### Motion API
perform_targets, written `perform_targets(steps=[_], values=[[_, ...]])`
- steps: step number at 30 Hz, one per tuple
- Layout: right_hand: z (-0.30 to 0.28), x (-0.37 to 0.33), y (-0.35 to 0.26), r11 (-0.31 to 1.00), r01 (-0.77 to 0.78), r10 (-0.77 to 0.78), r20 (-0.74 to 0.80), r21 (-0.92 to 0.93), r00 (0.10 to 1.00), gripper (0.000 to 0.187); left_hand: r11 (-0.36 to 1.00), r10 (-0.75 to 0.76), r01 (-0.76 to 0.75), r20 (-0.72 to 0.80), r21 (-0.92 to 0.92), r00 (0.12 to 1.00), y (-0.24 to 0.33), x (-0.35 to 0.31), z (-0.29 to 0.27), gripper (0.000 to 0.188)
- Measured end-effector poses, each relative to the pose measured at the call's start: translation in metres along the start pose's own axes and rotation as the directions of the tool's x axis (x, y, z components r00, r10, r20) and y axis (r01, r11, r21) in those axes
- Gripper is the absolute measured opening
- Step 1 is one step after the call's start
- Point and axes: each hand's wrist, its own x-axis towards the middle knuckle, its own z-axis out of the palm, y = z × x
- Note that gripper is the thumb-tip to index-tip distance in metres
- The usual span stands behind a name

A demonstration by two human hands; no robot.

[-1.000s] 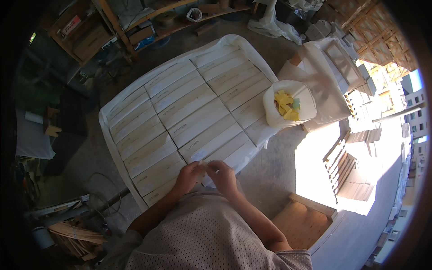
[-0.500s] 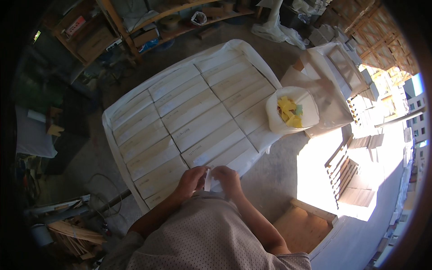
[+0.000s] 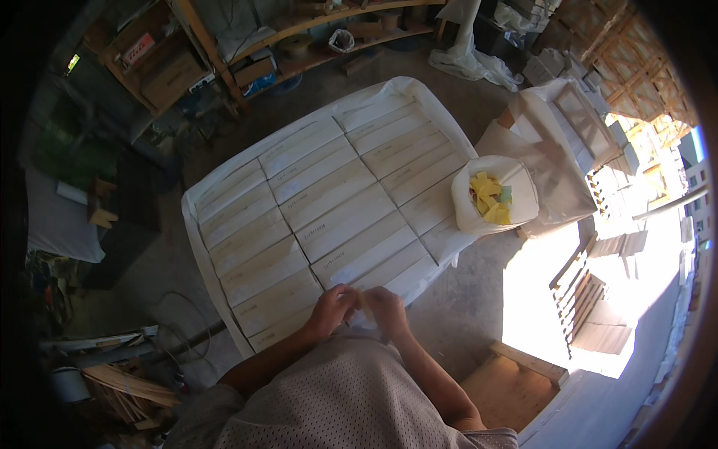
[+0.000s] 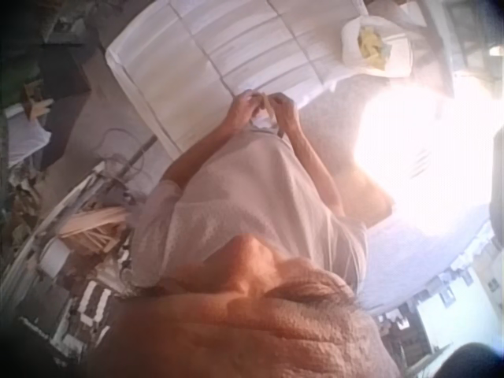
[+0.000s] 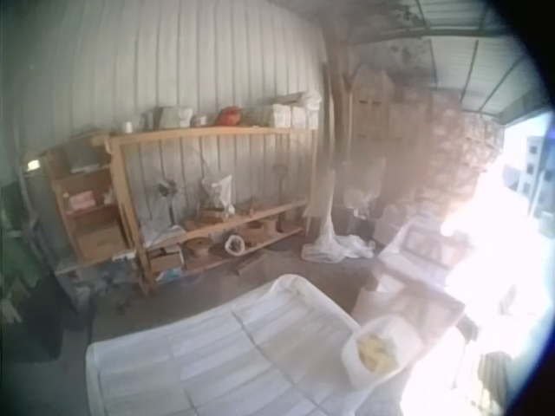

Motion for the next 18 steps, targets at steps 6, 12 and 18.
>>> perform_targets(steps=[6, 12, 18], values=[[-0.008, 0.013, 0.026, 0.986, 0.154, -0.139, -0.185, 0.070, 0.973, 0.027, 0.996, 0.041, -0.039, -0.033, 0.078, 0.999, -0.018, 0.026, 0.006, 0.019], [-0.065, 0.039, 0.086, 0.743, 0.046, 0.338, -0.435, 0.667, 0.834, 0.022, 0.907, 0.311, -0.272, -0.077, 0.321, 0.947, -0.002, 0.063, 0.021, 0.015], [-0.090, 0.028, 0.123, 0.743, 0.074, 0.326, -0.456, 0.665, 0.828, 0.022, 0.858, 0.438, -0.432, 0.045, 0.278, 0.898, 0.080, 0.119, 0.103, 0.014]])
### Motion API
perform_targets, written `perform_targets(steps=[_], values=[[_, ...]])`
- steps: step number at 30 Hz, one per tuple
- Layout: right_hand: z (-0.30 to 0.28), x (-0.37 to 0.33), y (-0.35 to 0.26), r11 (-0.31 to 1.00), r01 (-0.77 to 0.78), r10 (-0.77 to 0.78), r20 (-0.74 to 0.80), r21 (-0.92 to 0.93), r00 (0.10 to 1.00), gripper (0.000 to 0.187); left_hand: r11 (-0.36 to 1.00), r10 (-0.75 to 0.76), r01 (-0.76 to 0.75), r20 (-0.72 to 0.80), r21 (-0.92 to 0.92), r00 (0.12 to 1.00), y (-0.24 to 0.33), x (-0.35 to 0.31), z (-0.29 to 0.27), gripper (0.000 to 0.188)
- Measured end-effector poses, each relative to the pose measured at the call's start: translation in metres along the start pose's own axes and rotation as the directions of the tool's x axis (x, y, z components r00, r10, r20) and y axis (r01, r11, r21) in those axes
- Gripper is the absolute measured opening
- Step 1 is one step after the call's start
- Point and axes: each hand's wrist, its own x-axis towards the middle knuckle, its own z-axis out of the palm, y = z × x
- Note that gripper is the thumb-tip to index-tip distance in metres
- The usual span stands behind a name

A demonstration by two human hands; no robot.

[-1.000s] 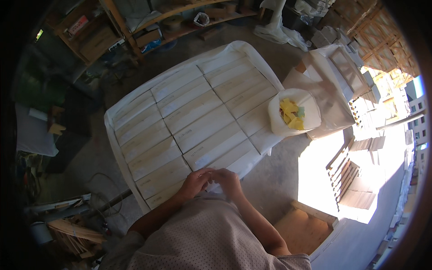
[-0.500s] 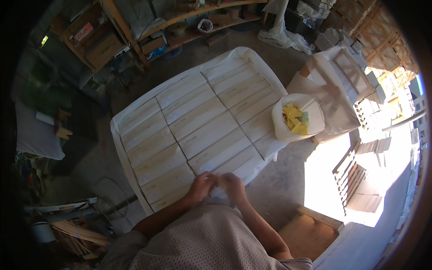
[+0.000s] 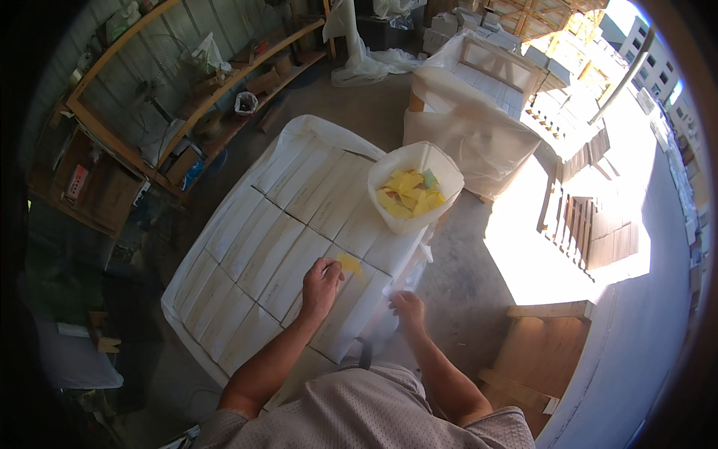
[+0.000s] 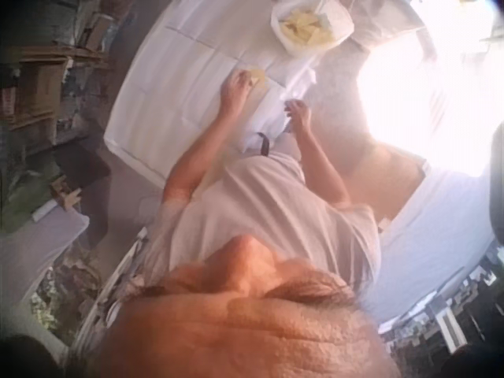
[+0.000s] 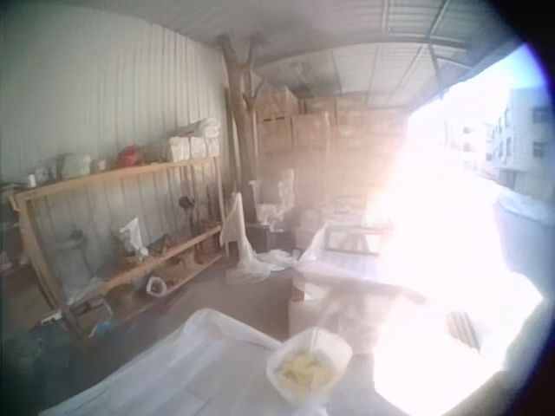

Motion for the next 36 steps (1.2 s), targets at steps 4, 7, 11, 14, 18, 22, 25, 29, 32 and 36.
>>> perform_targets(steps=[4, 7, 11, 14, 18, 22, 25, 29, 32, 36], values=[[0.005, -0.018, 0.006, 0.998, -0.044, 0.042, 0.066, 0.041, 0.997, 0.023, 0.941, 0.283, -0.282, 0.019, 0.186, 0.959, 0.043, 0.082, 0.067, 0.016], [0.012, -0.033, 0.007, 0.997, -0.066, 0.061, 0.104, 0.043, 0.993, 0.024, 0.772, 0.382, -0.366, 0.080, 0.520, 0.920, 0.062, 0.140, 0.113, 0.020], [0.013, -0.050, -0.002, 0.996, -0.087, 0.084, 0.128, 0.016, 0.988, 0.025, 0.419, 0.270, -0.419, 0.330, 0.806, 0.905, 0.068, 0.177, 0.148, 0.022], [0.012, -0.052, -0.010, 0.994, -0.069, 0.077, 0.089, -0.088, 0.993, 0.024, 0.403, 0.299, -0.468, 0.370, 0.786, 0.880, 0.067, 0.180, 0.150, 0.025], [0.016, -0.048, -0.014, 0.959, 0.050, -0.046, 0.019, -0.279, 0.999, 0.023, 0.770, 0.303, -0.376, 0.224, 0.515, 0.926, 0.050, 0.158, 0.099, 0.034], [0.032, -0.046, -0.016, 0.822, 0.271, -0.288, 0.045, -0.501, 0.957, 0.023, 0.852, -0.103, -0.065, 0.289, 0.519, 0.952, -0.005, 0.062, 0.015, 0.042], [0.051, -0.045, -0.016, 0.770, 0.315, -0.303, 0.116, -0.555, 0.946, 0.024, 0.818, -0.231, 0.051, 0.246, 0.573, 0.941, -0.053, -0.016, -0.025, 0.042], [0.078, -0.047, -0.007, 0.773, 0.323, -0.241, 0.217, -0.546, 0.946, 0.024, 0.872, -0.287, 0.207, 0.119, 0.444, 0.951, -0.104, -0.078, -0.064, 0.034], [0.099, -0.048, 0.001, 0.837, 0.241, -0.122, 0.262, -0.491, 0.957, 0.024, 0.916, -0.382, 0.372, 0.043, 0.152, 0.923, -0.124, -0.099, -0.081, 0.028], [0.131, -0.051, 0.009, 0.824, 0.241, -0.080, 0.316, -0.512, 0.945, 0.024, 0.849, -0.508, 0.502, 0.008, -0.164, 0.861, -0.139, -0.113, -0.099, 0.022]])
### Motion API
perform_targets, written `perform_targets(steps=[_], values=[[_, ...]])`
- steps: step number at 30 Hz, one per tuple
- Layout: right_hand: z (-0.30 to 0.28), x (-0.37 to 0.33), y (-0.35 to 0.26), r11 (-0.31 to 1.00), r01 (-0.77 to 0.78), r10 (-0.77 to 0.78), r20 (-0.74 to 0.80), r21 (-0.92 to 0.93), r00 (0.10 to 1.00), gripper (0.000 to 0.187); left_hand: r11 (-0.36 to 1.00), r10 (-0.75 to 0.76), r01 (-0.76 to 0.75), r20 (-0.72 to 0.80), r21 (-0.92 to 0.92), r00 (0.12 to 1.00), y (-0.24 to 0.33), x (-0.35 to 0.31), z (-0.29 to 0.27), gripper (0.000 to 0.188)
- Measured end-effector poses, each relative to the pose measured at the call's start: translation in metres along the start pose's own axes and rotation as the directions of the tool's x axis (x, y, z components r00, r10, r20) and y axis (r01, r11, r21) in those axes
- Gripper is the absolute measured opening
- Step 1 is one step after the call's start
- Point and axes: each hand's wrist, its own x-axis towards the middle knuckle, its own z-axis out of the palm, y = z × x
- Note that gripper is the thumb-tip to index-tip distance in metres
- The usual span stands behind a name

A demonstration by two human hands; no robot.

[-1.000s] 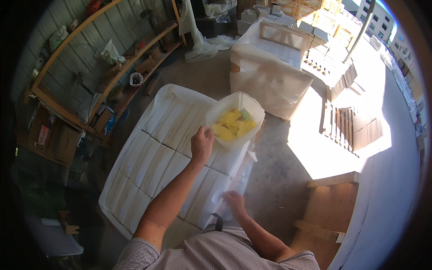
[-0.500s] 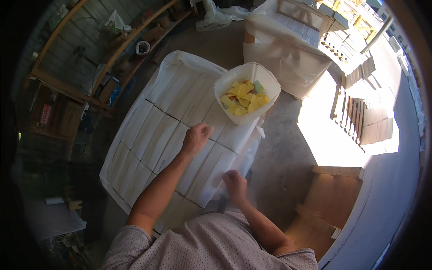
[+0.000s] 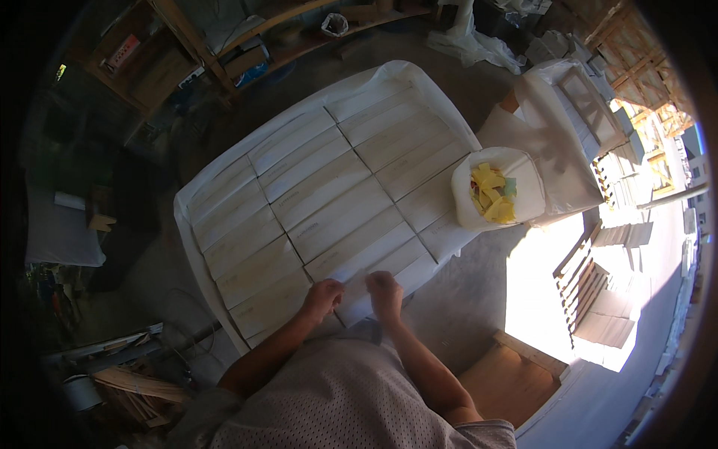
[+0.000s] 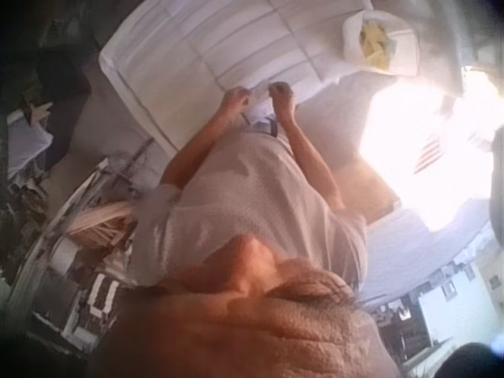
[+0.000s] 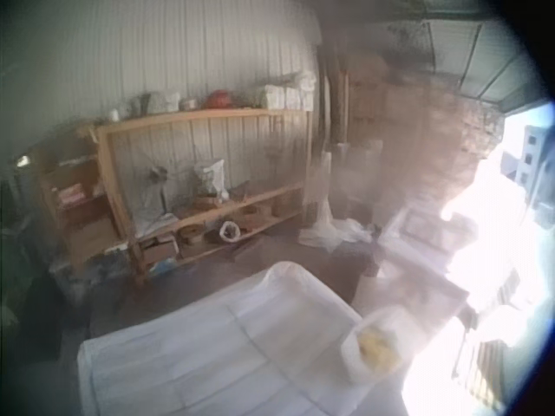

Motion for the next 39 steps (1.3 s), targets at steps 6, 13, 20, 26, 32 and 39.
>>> perform_targets(steps=[6, 13, 20, 26, 32, 39], values=[[0.033, 0.022, -0.012, 0.982, 0.114, -0.117, -0.010, -0.150, 0.993, 0.023, 0.974, 0.224, -0.217, -0.145, 0.065, 0.964, -0.014, 0.015, -0.022, 0.024], [0.059, 0.037, -0.020, 0.990, 0.129, -0.128, 0.021, -0.061, 0.992, 0.025, 0.984, 0.173, -0.176, -0.195, 0.003, 0.965, -0.023, 0.034, -0.027, 0.019], [0.081, 0.057, -0.017, 0.997, 0.035, -0.027, 0.121, -0.064, 0.992, 0.025, 0.982, 0.149, -0.104, -0.305, 0.157, 0.941, -0.050, 0.074, -0.054, 0.022], [0.113, 0.081, -0.004, 0.985, 0.054, -0.033, 0.129, -0.166, 0.991, 0.027, 0.951, 0.142, -0.027, -0.359, 0.308, 0.922, -0.042, 0.098, -0.080, 0.026], [0.132, 0.095, 0.001, 0.932, 0.142, -0.107, 0.122, -0.334, 0.987, 0.031, 0.894, 0.171, 0.024, -0.391, 0.446, 0.904, -0.032, 0.114, -0.089, 0.030], [0.137, 0.096, -0.014, 0.895, 0.076, -0.020, 0.129, -0.439, 0.991, 0.035, 0.838, 0.218, 0.064, -0.441, 0.541, 0.870, -0.031, 0.122, -0.086, 0.031]])
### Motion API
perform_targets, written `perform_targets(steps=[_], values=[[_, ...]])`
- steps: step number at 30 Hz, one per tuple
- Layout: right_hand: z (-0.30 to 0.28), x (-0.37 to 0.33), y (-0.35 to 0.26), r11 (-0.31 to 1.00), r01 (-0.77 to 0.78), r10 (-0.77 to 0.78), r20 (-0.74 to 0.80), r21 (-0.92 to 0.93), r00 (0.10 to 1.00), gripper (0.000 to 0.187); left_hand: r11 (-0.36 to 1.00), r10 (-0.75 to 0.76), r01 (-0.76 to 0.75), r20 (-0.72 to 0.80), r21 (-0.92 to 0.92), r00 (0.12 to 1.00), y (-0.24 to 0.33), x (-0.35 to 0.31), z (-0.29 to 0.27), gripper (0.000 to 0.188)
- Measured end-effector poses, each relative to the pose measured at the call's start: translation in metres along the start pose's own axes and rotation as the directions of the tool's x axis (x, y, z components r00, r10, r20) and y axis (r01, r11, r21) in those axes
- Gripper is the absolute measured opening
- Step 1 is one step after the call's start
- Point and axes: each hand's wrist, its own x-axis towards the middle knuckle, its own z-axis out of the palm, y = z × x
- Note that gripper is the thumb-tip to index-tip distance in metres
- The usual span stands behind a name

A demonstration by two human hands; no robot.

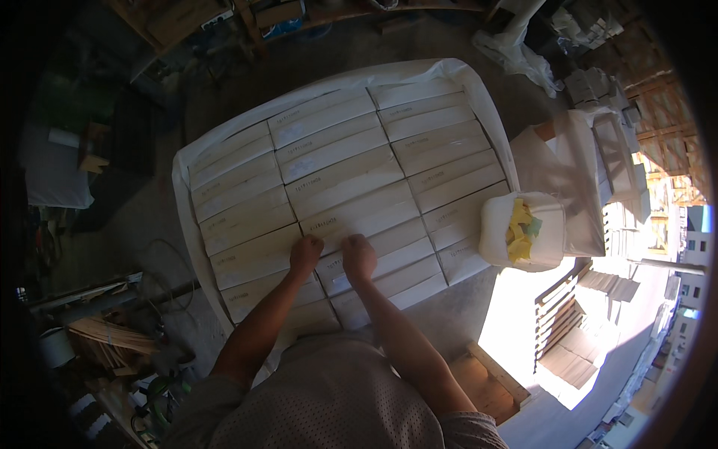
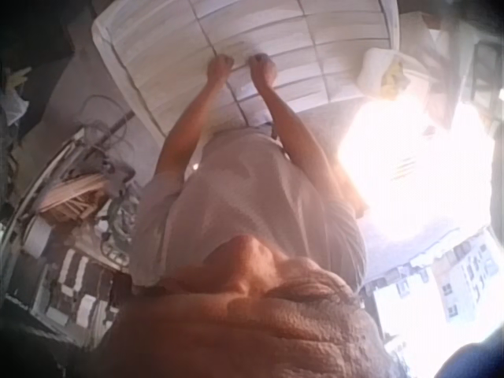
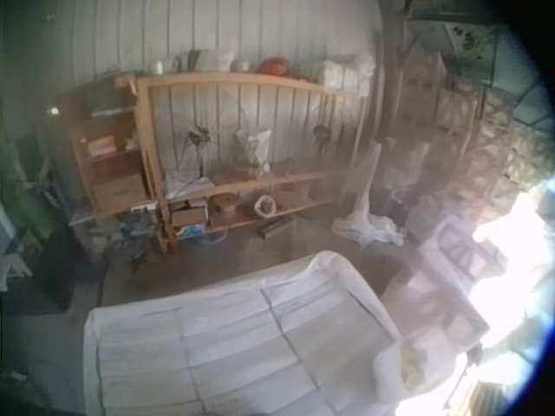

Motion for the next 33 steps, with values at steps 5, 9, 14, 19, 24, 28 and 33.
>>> perform_targets(steps=[5, 9, 14, 19, 24, 28, 33], values=[[0.000, 0.003, -0.006, 0.991, 0.029, -0.026, 0.025, -0.129, 0.999, 0.035, 0.998, -0.015, 0.018, -0.042, 0.062, 0.999, 0.005, -0.002, 0.000, 0.028], [-0.001, 0.007, -0.011, 0.981, 0.028, -0.019, 0.050, -0.193, 0.999, 0.033, 0.992, -0.019, 0.026, -0.060, 0.122, 0.998, 0.014, -0.006, -0.004, 0.028], [-0.003, 0.013, -0.013, 0.956, -0.044, 0.064, 0.058, -0.290, 0.996, 0.037, 0.967, -0.010, 0.018, -0.032, 0.252, 0.999, 0.029, -0.011, -0.009, 0.032], [-0.003, 0.027, 0.002, 0.948, -0.043, 0.076, 0.091, -0.316, 0.993, 0.042, 0.932, -0.020, 0.033, -0.041, 0.360, 0.999, 0.031, -0.012, -0.015, 0.034], [0.001, 0.035, 0.013, 0.896, 0.158, -0.346, 0.432, 0.414, 0.833, 0.035, 0.953, -0.056, 0.049, 0.013, 0.301, 0.998, 0.018, -0.008, -0.025, 0.035], [0.014, 0.038, 0.005, 0.772, -0.072, -0.369, 0.537, 0.632, 0.758, 0.030, 0.964, -0.078, 0.077, -0.003, 0.253, 0.997, 0.020, -0.009, -0.029, 0.035], [0.002, 0.046, 0.021, 0.572, -0.185, -0.130, 0.311, 0.799, 0.941, 0.032, 0.972, -0.121, 0.115, 0.016, 0.205, 0.993, 0.018, -0.007, -0.030, 0.036]])
